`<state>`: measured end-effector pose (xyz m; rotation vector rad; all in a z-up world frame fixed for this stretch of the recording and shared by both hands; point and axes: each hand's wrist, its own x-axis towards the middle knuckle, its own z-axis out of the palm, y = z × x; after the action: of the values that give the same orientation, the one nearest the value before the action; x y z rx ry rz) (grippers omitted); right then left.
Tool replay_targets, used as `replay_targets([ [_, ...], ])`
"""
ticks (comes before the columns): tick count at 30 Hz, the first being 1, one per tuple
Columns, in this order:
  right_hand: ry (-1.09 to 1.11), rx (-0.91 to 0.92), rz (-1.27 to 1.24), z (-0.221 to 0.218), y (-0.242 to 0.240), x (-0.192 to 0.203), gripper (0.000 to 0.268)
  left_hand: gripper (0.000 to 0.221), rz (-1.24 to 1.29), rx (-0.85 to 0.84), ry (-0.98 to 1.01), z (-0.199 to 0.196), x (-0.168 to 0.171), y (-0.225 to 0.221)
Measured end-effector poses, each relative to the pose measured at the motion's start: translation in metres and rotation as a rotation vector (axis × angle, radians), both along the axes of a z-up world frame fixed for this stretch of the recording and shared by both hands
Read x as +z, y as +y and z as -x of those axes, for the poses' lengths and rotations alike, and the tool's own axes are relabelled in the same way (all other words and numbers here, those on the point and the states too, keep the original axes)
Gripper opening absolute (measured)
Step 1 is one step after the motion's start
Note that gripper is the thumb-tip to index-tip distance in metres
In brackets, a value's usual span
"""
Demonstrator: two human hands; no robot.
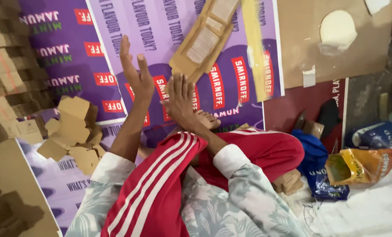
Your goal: The person folds cardboard sheets into small rectangular boxes by hand while sitting on a floor covered with posters.
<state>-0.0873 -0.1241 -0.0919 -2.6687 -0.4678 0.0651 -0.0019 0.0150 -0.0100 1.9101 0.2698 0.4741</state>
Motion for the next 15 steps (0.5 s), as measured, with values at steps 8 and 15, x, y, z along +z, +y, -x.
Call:
replay_targets([
  [8,0.003,0.103,0.481,-0.004,0.013,-0.015,0.062,0.063,0.463,0.046,0.103,0.030,-0.018,0.008],
  [15,0.173,0.061,0.157,-0.035,0.003,0.026,0.051,0.075,0.866,0.165,0.643,0.078,-0.026,-0.003],
])
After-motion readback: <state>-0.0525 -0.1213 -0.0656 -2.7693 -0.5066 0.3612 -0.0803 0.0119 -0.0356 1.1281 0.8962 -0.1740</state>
